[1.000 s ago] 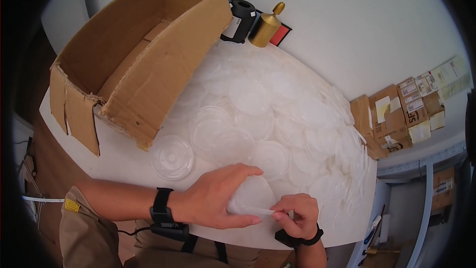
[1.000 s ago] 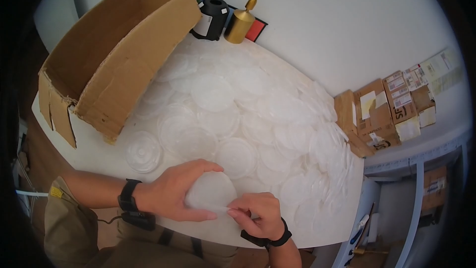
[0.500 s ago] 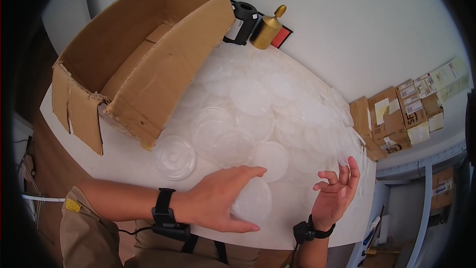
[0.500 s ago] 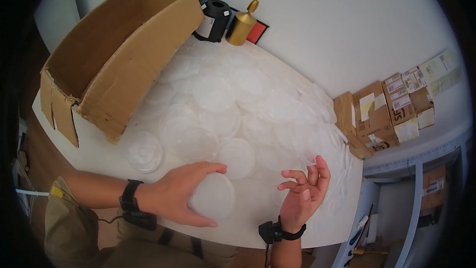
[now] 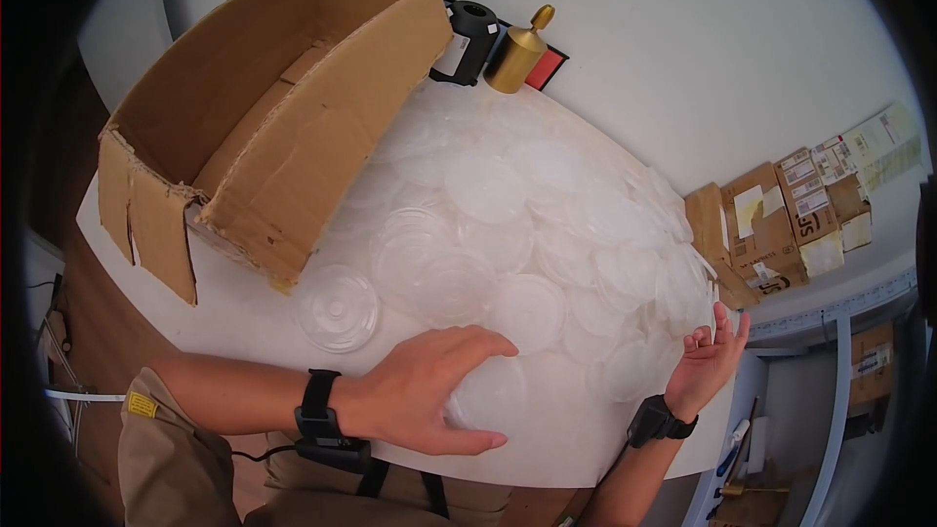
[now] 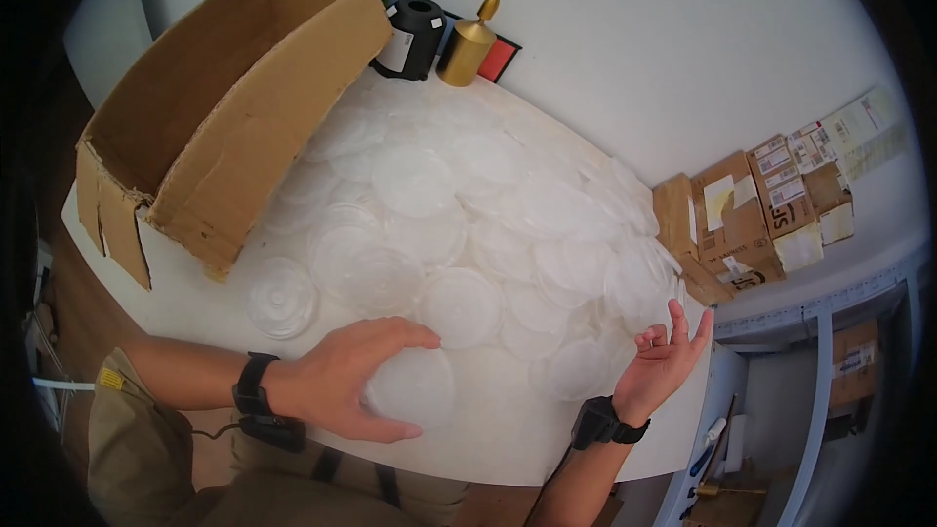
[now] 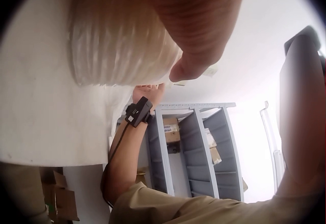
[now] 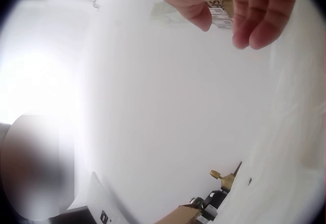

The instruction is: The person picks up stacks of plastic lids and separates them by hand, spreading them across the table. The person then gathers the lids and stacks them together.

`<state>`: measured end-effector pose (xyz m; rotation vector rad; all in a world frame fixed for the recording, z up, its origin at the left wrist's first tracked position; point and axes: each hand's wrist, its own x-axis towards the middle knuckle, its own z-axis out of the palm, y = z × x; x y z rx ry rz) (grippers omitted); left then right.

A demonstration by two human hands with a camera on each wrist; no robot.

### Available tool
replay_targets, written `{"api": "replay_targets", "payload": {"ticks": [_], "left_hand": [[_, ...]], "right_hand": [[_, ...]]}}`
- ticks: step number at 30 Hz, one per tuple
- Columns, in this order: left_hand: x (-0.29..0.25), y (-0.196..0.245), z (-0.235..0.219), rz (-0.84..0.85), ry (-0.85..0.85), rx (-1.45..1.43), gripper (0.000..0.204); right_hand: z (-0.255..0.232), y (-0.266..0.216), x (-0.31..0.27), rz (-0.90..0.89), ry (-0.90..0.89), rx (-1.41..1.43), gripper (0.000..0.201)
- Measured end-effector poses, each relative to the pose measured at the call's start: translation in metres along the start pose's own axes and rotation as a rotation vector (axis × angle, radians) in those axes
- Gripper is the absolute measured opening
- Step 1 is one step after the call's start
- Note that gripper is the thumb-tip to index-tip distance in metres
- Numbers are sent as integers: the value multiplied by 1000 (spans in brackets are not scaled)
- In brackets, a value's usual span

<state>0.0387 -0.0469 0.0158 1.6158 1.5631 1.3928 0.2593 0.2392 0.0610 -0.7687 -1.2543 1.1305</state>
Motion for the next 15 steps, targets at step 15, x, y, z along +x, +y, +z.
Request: {"api": "replay_targets", "payload": {"ticks": [15], "left_hand": [[0, -10, 6, 50, 110, -28, 68]], "right_hand": [[53, -12, -102, -401, -1414, -365, 24]]}}
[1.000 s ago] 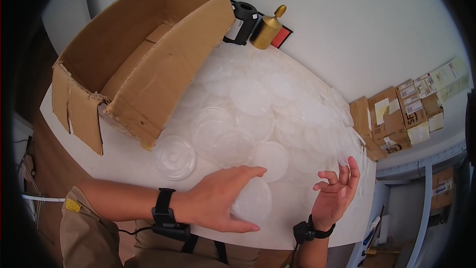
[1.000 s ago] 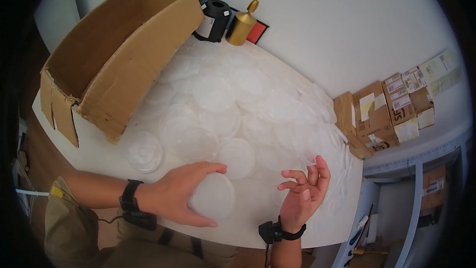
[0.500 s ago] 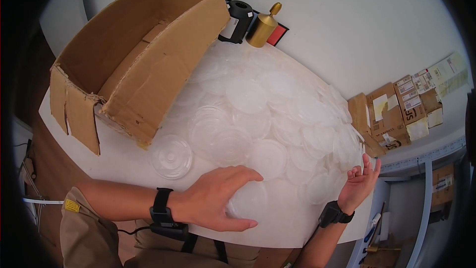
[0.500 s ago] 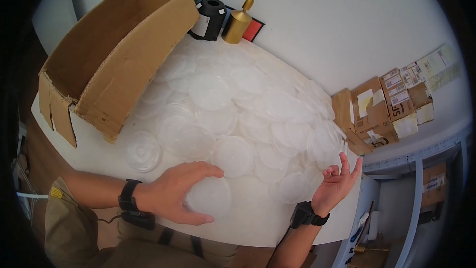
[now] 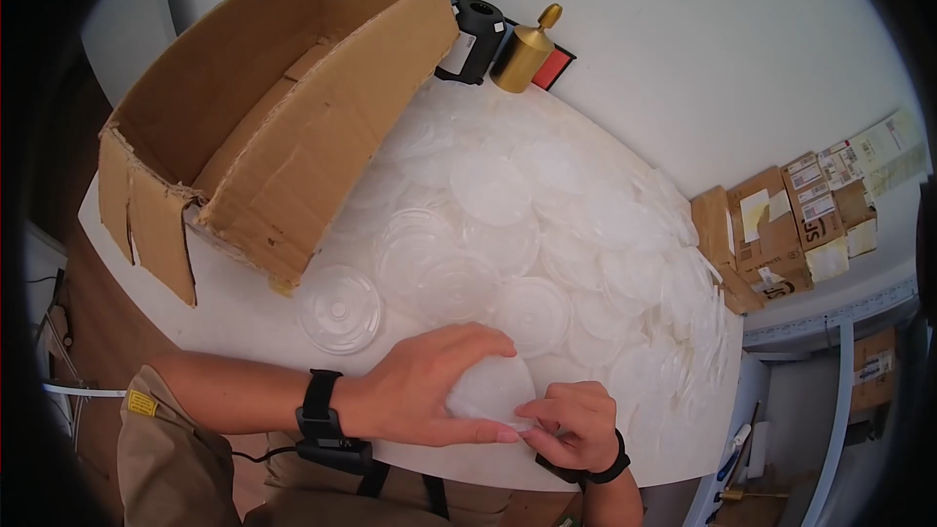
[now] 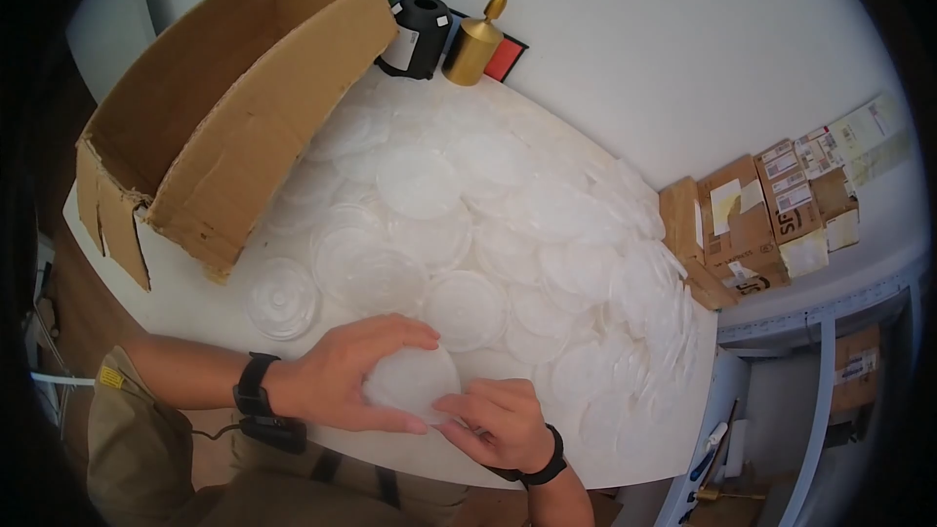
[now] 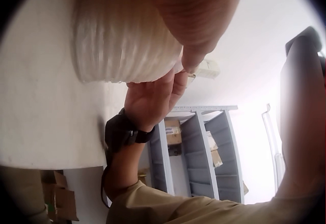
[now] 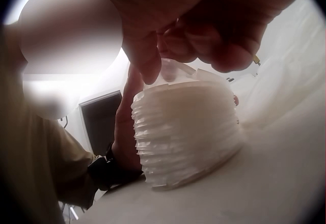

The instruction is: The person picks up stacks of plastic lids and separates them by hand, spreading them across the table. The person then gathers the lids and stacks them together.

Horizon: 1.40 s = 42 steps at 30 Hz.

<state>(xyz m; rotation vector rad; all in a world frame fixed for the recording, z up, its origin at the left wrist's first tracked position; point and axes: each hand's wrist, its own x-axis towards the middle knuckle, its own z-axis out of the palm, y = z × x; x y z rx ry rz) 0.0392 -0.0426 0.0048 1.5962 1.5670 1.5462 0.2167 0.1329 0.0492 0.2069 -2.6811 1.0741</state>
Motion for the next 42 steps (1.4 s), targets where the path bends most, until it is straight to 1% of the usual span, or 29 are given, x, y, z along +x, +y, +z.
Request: {"api": "replay_targets", "payload": {"ticks": [1, 3, 4, 5, 7, 8, 9, 11, 12, 13, 15, 16, 18, 19, 21, 22, 23, 25, 27, 29, 31, 32, 34, 35, 37, 38, 39, 41, 42], "left_hand": [[1, 1, -1, 1, -1, 1, 68], [1, 6, -3, -65, -28, -15, 74], [1, 6, -2, -68, -28, -18, 74], [1, 6, -2, -54, -46, 5, 78], [2, 4, -2, -34, -68, 30, 81], [1, 3, -2, -26, -69, 36, 84], [0, 3, -1, -20, -69, 41, 87], [0, 5, -3, -6, -69, 40, 89], [0, 6, -4, 9, -71, 40, 90], [1, 6, -4, 11, -71, 42, 90], [0, 8, -4, 2, -97, 77, 92], [0, 8, -4, 2, -96, 77, 92], [0, 8, -6, -34, -140, 86, 90], [-1, 8, -6, -34, -140, 86, 90], [-1, 8, -4, -25, -137, 96, 86], [0, 9, -4, -21, -138, 95, 86], [0, 9, -4, -19, -126, 89, 85], [-1, 9, -4, -19, -114, 85, 83], [0, 8, -4, 19, -75, 86, 78], [0, 10, -5, -10, -88, 75, 79], [-1, 10, -5, -42, -100, 60, 80], [-1, 11, -4, -44, -96, 65, 80], [1, 12, -4, -38, -93, 69, 80], [1, 12, -4, -43, -95, 66, 79], [-2, 13, -6, -56, -91, 66, 79], [-2, 13, -6, -54, -81, 56, 79], [-1, 13, -6, -50, -71, 46, 78], [0, 12, -6, -56, -74, 46, 79], [-1, 12, -6, -64, -80, 44, 79]], "right_hand": [[-1, 1, -2, -1, 1, 0, 24], [-3, 2, -6, 51, 220, 80, 21], [-6, 1, -7, 59, 287, 70, 14], [-5, 2, -11, 62, 287, 71, 14], [0, 5, -21, 289, 484, 304, 8], [0, 6, -23, 300, 503, 381, 13], [0, 6, -20, 300, 504, 381, 13], [-1, 7, -14, 302, 708, 517, 22], [-4, 17, -15, 259, 731, 484, 45], [-7, 20, -17, 257, 731, 484, 45], [-15, 19, -10, 161, 924, 513, 69], [-20, 18, -7, 161, 922, 512, 69], [-34, 18, -5, 221, 1029, 354, 84], [-40, 21, -7, 221, 1030, 355, 84], [-54, 30, -14, 246, 1101, 351, 80], [-59, 36, -21, 239, 1111, 399, 75], [-64, 41, -27, 237, 1112, 398, 75], [-70, 46, -34, 195, 1176, 631, 72], [-75, 48, -37, 204, 1195, 570, 70], [-83, 51, -41, 212, 1215, 506, 69], [-94, 61, -50, 279, 1342, 478, 69], [-97, 66, -54, 282, 1343, 476, 69], [-100, 70, -55, 361, 1414, 501, 67], [-99, 70, -55, 357, 1415, 501, 67], [-82, 56, -38, 419, 1291, 489, 67], [-72, 48, -26, 377, 1311, 480, 60], [-68, 48, -26, 376, 1309, 481, 60], [-59, 48, -31, 299, 971, 526, 50], [-46, 39, -22, 277, 924, 525, 39]]}}
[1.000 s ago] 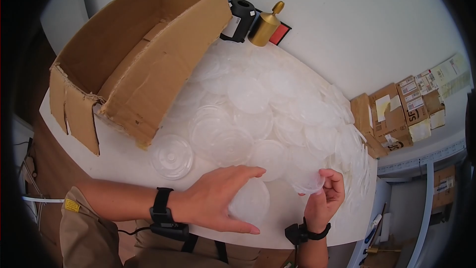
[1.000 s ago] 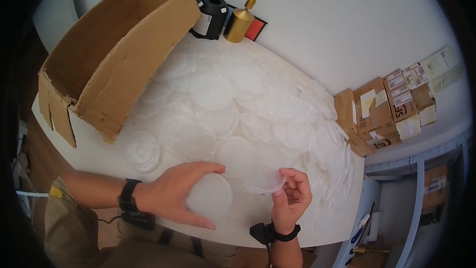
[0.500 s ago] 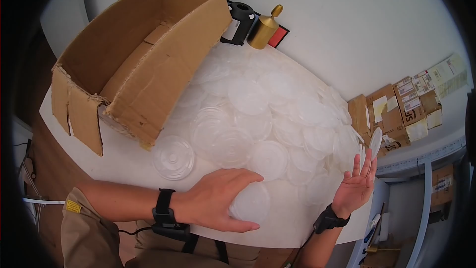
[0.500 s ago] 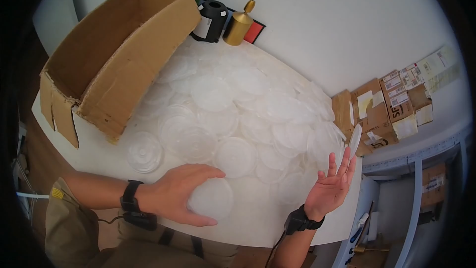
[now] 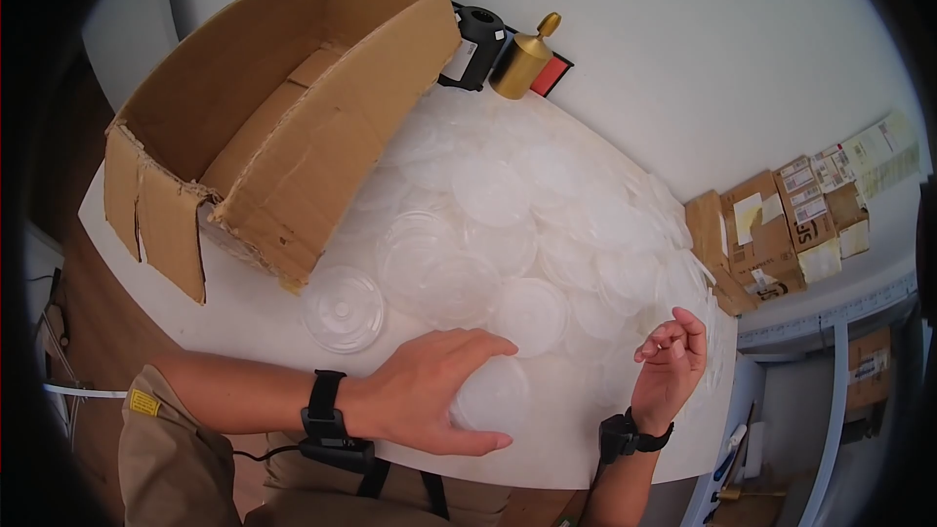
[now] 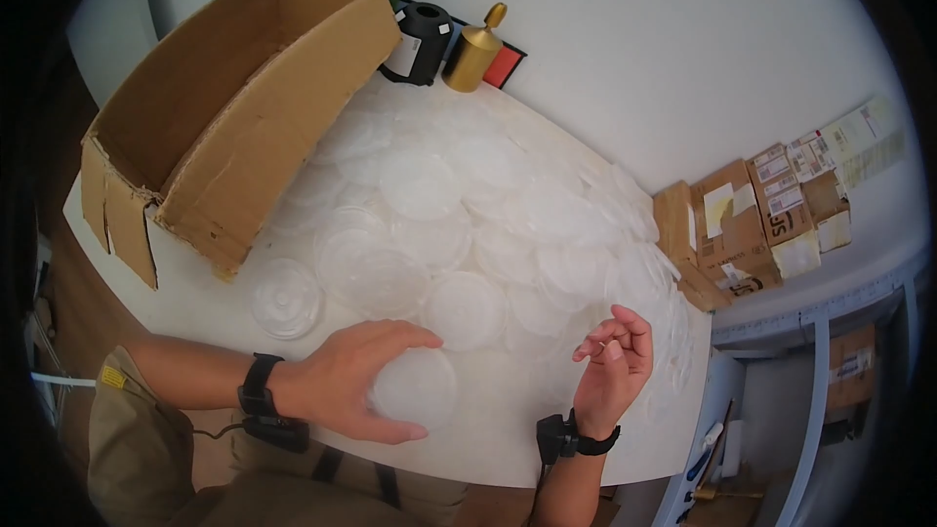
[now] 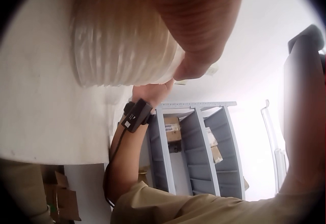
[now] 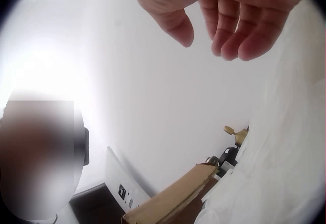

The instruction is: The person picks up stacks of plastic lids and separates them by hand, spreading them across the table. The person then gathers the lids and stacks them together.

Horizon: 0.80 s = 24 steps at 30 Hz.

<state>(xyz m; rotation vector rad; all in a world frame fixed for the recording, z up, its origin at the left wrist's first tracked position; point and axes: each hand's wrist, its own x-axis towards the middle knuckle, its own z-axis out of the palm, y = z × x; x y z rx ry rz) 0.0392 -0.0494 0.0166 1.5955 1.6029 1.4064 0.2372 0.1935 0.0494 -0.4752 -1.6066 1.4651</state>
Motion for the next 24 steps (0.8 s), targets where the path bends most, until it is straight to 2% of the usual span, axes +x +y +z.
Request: {"api": "replay_targets", "payload": {"ticks": [4, 6, 7, 9, 11, 13, 15, 20, 22, 24], "left_hand": [[2, -2, 2, 61, 56, 4, 74], [0, 0, 0, -15, 10, -7, 79], [0, -1, 1, -20, 11, -9, 79], [1, -2, 3, 55, 87, -11, 68], [0, -10, 6, 47, 83, -5, 63], [0, -12, 8, 37, 80, 1, 59], [0, -9, 6, 21, 88, -28, 51], [-1, -10, 8, 5, 89, -21, 52], [-2, -11, 8, -2, 92, -20, 53], [-1, -14, 9, 8, 104, -2, 58]], "right_hand": [[24, -3, -26, 92, -564, -76, 27], [40, -14, -24, 84, -878, -244, 28], [45, -14, -26, 89, -880, -242, 28], [52, -12, -30, 57, -1019, -314, 26], [55, -9, -33, 60, -1010, -304, 22], [55, -3, -33, -27, -1035, -364, 20], [58, -6, -34, -10, -1028, -354, 18], [59, -12, -33, 44, -1090, -366, 14], [62, -9, -36, -51, -1093, -391, 14], [61, -7, -38, -57, -1090, -394, 14]]}}
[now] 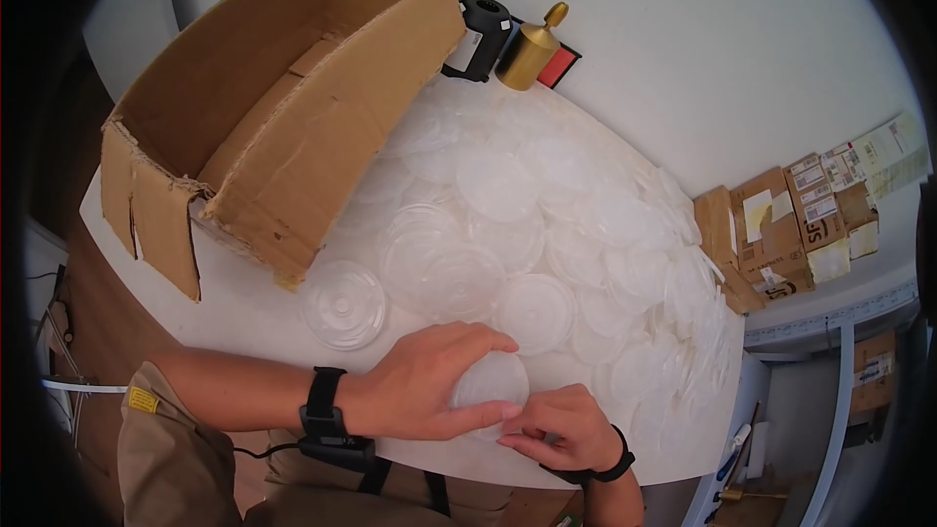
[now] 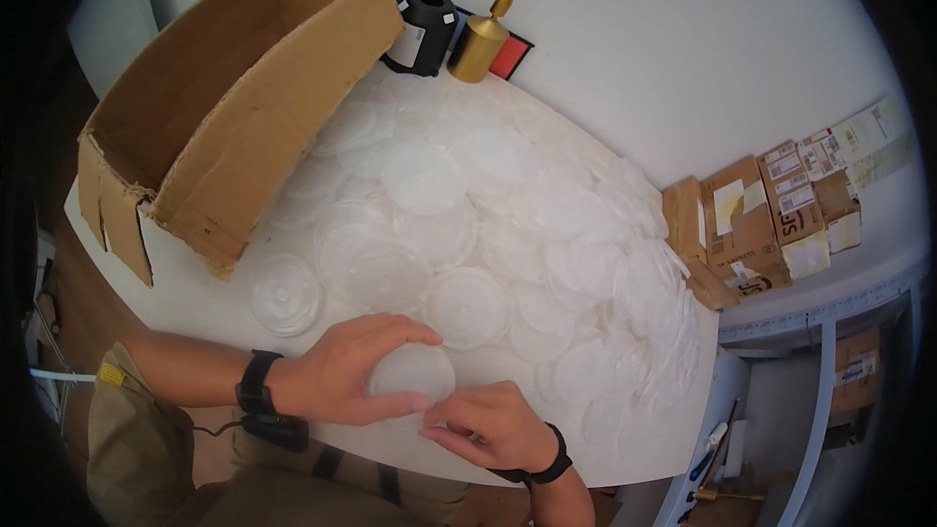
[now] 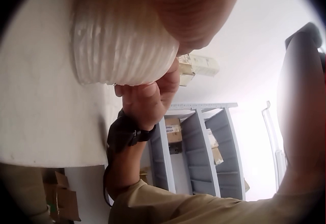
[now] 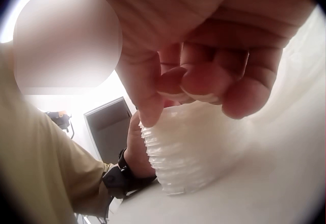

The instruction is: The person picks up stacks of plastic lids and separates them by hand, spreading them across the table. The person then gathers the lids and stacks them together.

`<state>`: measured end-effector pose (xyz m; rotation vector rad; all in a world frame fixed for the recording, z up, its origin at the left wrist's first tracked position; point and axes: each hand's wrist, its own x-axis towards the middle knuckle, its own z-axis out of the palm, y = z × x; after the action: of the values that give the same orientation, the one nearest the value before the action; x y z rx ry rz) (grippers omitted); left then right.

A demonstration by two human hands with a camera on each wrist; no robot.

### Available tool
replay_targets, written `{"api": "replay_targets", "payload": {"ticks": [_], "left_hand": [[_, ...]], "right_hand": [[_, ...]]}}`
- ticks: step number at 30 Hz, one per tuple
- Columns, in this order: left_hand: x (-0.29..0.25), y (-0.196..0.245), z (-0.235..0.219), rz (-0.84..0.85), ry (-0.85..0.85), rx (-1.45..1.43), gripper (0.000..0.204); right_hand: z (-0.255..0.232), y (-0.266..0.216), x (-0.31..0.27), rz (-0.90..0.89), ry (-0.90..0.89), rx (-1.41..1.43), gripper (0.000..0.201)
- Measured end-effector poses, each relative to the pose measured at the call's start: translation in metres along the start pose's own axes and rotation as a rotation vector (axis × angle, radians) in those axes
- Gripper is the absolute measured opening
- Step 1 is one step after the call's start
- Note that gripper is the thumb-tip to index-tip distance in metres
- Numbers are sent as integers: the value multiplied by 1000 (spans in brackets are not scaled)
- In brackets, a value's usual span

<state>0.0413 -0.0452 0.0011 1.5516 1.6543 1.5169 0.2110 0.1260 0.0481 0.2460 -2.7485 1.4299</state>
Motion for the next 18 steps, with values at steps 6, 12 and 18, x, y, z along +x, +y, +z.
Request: {"api": "replay_targets", "payload": {"ticks": [6, 12, 18], "left_hand": [[5, 12, -8, -1, -61, 1, 83], [3, 8, -6, 8, -98, 30, 94], [3, 5, -5, 12, -107, 40, 97]], "right_hand": [[-6, -2, -1, 68, 8, 84, 9], [-11, 3, -5, 137, -25, 187, 6], [-10, 4, -7, 180, 27, 295, 3]]}}
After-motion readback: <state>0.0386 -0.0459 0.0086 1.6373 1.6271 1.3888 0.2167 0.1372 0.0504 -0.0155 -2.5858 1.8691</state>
